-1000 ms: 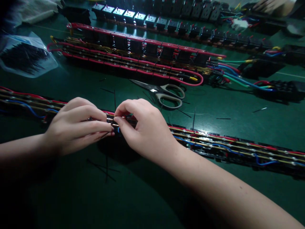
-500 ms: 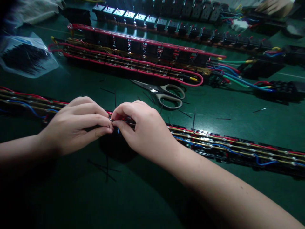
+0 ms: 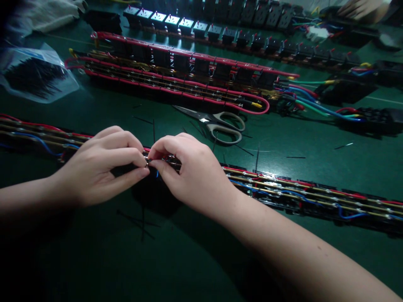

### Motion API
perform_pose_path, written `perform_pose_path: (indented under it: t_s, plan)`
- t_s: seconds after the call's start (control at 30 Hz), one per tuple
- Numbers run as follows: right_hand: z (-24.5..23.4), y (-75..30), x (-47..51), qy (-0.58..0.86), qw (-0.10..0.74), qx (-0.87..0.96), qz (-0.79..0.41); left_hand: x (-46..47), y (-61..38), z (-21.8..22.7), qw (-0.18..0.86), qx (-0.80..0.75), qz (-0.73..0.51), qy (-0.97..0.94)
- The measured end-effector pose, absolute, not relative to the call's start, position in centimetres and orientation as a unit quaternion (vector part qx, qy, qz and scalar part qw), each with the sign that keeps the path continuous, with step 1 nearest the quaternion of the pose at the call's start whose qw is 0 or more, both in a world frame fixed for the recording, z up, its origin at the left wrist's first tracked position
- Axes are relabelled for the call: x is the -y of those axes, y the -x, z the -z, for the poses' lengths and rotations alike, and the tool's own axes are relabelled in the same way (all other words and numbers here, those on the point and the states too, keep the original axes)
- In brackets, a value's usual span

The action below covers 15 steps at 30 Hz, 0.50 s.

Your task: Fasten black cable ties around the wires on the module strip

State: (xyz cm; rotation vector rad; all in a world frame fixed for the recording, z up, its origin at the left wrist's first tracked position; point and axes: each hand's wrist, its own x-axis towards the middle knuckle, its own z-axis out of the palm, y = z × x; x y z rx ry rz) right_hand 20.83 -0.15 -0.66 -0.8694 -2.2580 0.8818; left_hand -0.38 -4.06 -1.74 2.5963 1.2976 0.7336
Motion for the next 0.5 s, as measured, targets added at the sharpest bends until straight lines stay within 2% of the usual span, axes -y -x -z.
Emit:
perform_pose_path:
  t_s: [0.5]
  plan:
    - [0.91,-20.82,0.2,0.283,0.29,0.867,-0.291,3.87,0.58,1.93,0.073,-0.425,-0.235,-0.871]
